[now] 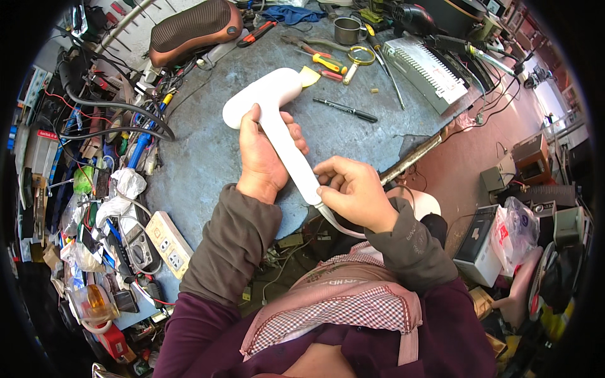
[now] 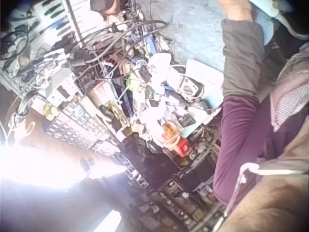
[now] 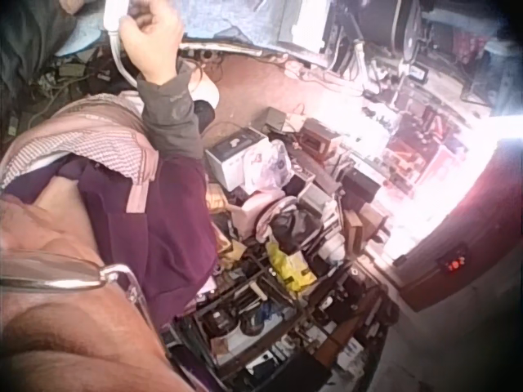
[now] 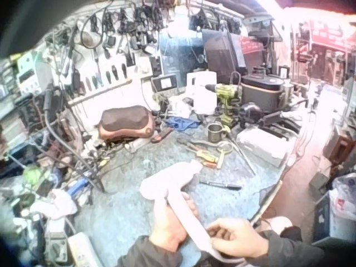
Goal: The person handles a white handheld device, rotates it, and uses a utility knife and a small screwdriver to pry and probe the seam near the handle. The device is repeatedly turned and inspected while tools are applied to the casing.
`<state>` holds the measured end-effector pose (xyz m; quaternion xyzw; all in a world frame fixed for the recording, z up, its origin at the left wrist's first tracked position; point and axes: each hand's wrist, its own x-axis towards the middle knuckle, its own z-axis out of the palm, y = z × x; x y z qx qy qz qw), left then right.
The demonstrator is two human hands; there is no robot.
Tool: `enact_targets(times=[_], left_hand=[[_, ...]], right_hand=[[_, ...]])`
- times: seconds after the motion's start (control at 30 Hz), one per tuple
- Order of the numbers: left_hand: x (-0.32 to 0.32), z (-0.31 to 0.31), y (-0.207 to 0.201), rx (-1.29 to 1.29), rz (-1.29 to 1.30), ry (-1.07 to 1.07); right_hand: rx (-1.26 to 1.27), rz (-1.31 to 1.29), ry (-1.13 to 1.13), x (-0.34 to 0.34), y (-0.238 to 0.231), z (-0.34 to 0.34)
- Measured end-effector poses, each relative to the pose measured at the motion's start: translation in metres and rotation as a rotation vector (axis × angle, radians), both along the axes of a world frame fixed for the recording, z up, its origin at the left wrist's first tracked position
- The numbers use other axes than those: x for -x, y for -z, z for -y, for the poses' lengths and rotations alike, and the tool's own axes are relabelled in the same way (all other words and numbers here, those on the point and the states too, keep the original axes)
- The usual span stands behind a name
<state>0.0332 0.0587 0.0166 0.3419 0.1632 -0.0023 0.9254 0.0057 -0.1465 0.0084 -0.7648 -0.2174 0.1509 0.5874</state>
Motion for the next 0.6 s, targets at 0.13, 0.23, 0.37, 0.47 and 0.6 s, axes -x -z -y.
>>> enact_targets(times=[0.13, 0.23, 0.37, 0.47, 0.6], left_hand=[[0.0022, 0.0, -0.0023, -0.013, -0.016, -0.01], [0.0033, 0.0008, -0.0002, -0.042, 0.038, 0.011], [0.0066, 0.0, 0.002, -0.048, 0.119, 0.055], [0.0071, 0.0, 0.0039, -0.052, 0.164, 0.08], [0.0089, 0.0002, 0.0024, -0.032, 0.187, 0.099]], right_hand=[[0.012, 0.043, -0.011, 0.0017, -0.0016, 0.0002], [-0.004, 0.076, -0.021, 0.0018, 0.0041, 0.0022], [-0.021, 0.074, -0.044, 0.002, 0.0056, 0.0038], [-0.002, 0.084, -0.053, 0.0018, 0.0049, 0.0057], [-0.009, 0.097, -0.056, 0.0015, 0.0078, 0.0065]])
